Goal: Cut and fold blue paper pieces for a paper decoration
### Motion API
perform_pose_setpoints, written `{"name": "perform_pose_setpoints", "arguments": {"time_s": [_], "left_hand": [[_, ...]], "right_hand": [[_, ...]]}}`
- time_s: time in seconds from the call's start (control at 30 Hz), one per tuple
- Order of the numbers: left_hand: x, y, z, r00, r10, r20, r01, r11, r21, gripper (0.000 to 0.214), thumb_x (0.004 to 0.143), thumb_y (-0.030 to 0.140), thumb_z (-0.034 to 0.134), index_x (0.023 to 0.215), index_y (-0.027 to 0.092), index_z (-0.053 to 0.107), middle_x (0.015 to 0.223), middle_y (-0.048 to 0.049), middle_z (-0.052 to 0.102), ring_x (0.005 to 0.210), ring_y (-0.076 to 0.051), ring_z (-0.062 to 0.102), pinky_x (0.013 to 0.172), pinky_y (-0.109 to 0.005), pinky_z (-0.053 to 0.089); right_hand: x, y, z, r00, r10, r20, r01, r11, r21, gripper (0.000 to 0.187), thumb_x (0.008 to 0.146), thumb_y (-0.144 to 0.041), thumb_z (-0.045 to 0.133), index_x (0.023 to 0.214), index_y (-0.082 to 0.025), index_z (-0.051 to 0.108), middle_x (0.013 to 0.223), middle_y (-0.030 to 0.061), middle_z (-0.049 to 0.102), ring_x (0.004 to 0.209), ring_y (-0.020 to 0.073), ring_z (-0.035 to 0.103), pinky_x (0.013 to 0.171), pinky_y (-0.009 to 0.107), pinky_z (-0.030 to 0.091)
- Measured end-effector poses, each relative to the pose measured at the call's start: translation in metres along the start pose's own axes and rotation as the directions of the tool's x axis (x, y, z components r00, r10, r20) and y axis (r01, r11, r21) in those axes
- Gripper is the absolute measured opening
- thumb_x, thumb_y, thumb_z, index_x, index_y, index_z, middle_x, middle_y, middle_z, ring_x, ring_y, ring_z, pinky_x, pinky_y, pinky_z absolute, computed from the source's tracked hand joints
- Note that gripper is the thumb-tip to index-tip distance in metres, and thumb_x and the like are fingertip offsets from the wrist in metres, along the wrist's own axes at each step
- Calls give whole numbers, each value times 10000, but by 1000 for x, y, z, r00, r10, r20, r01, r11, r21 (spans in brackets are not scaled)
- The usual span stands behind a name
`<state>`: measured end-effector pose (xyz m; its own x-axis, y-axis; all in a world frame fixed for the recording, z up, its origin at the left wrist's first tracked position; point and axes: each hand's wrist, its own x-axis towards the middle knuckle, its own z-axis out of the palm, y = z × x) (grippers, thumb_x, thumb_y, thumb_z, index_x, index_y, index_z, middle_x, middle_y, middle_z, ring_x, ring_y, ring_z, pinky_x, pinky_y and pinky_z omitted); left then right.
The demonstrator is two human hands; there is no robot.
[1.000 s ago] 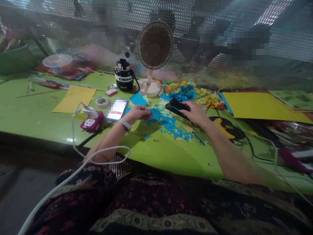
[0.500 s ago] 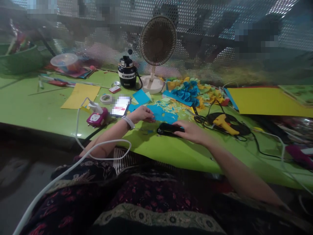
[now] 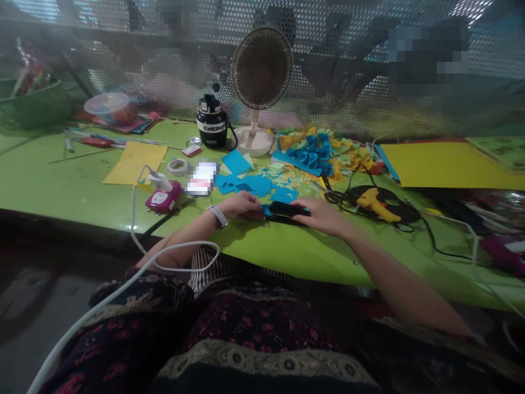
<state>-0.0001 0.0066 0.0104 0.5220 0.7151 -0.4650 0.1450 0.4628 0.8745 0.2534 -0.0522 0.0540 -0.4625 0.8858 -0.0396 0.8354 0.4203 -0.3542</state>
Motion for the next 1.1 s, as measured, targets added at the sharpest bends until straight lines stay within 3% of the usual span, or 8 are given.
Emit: {"name": "perform_pose_setpoints", "arguments": {"time_s": [0.1,0.2,0.3,0.37,0.5,0.6,0.87,1.1], "left_hand": [[2,-3,1,1000,9,21,-9,1000,-12,154,767,62,759,697,111,630,686,-66,738,652,-139,727,694,-252,590],[3,-4,1,1000,28,15,-28,1000,-14,179,769,46,749,686,114,606,678,-60,730,652,-145,730,702,-258,593],[4,-4,1,1000,27,11,-27,1000,-3,181,747,56,776,714,114,607,689,-67,731,651,-157,729,743,-298,601],[3,-2,1,999,32,4,-32,999,2,194,742,63,785,716,116,601,676,-61,723,649,-156,727,762,-312,600],[-2,2,5,999,25,-32,-25,1000,7,201,772,35,744,693,119,579,652,-44,707,656,-156,731,778,-314,594],[-4,4,7,998,12,-59,-12,1000,1,196,782,8,715,685,115,582,645,-40,703,638,-151,726,778,-314,593],[0,1,2,1000,29,-1,-29,999,-13,211,720,7,764,690,116,586,633,-29,695,634,-149,717,772,-318,594],[-4,3,5,999,20,-37,-18,999,39,190,787,-1,696,712,116,565,630,-20,679,646,-140,713,854,-367,583]], "right_hand": [[2,-2,-3,1000,6,-6,-5,1000,20,345,828,-366,630,1130,-207,684,1103,109,723,991,282,672,859,405,513],[12,-7,-6,992,51,-119,-38,993,108,437,813,-464,669,1147,-182,680,1113,121,716,991,276,673,899,414,514],[36,-14,-7,956,133,-260,-80,975,205,432,875,-518,602,1107,-165,691,1125,127,713,1000,258,671,903,392,513],[57,-21,-3,943,155,-295,-91,971,219,417,918,-501,557,1094,-147,691,1142,139,706,1031,255,661,922,385,501],[94,-33,14,940,147,-306,-128,988,83,444,967,-480,498,1164,-118,662,1235,179,663,1184,297,588,1025,417,429],[107,-38,29,949,171,-263,-179,984,-7,461,975,-461,493,1235,-104,625,1283,209,623,1236,327,546,1046,447,406],[112,-33,42,952,185,-244,-209,975,-76,467,978,-428,470,1254,-79,611,1291,227,603,1218,352,539,1036,482,408],[114,-30,45,949,198,-247,-223,972,-77,384,967,-425,480,1151,-134,651,1207,186,640,1160,326,559,995,478,437]]}}
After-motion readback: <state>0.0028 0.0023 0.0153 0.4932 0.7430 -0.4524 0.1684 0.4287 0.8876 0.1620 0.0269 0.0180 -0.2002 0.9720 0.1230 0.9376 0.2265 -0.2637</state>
